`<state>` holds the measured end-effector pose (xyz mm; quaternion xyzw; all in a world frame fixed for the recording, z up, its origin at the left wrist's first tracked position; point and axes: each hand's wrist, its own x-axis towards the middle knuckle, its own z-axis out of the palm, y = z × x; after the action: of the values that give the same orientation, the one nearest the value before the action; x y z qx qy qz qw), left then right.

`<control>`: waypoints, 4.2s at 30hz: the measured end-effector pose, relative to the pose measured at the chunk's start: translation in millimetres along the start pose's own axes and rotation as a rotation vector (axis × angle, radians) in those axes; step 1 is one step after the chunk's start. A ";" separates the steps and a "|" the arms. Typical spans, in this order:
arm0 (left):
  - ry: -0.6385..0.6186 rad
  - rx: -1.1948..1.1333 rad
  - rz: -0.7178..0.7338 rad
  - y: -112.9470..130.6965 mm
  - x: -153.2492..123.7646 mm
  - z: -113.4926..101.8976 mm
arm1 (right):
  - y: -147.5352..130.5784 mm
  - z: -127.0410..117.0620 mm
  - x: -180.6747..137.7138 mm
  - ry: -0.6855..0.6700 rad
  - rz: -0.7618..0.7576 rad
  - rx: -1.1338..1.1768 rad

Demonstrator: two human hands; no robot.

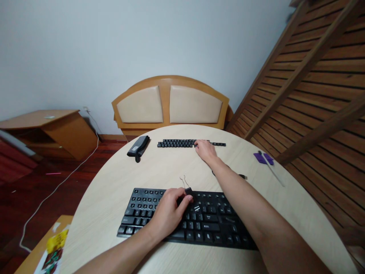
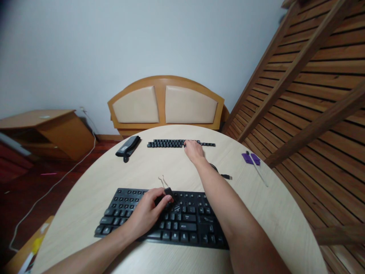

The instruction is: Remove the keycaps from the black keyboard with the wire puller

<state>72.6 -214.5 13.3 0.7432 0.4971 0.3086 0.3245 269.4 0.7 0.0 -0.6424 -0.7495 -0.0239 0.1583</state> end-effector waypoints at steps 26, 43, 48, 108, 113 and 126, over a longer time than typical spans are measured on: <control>-0.003 -0.010 0.017 1.7 0.6 -1.1 | -9.1 -23.1 -14.1 -0.154 -0.023 -0.026; 0.011 -0.030 0.049 1.6 -0.2 -2.0 | -19.6 -80.7 -174.9 -0.292 -0.253 0.211; 0.025 -0.031 0.052 1.9 0.3 -2.2 | -8.0 -93.0 -200.3 -0.365 -0.382 0.435; -0.090 -0.153 0.121 4.2 -1.6 -6.9 | -19.0 -83.2 -204.4 -0.293 -0.550 0.502; -0.091 -0.046 0.156 6.8 -4.0 -6.9 | -18.4 -82.3 -204.8 -0.292 -0.541 0.495; -0.130 0.148 0.289 14.4 -10.4 -2.8 | -20.9 -78.9 -207.5 -0.246 -0.551 0.496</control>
<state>74.9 -228.0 24.8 0.8472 0.3844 0.2659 0.2527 291.2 -220.0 22.8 -0.3574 -0.8903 0.1934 0.2055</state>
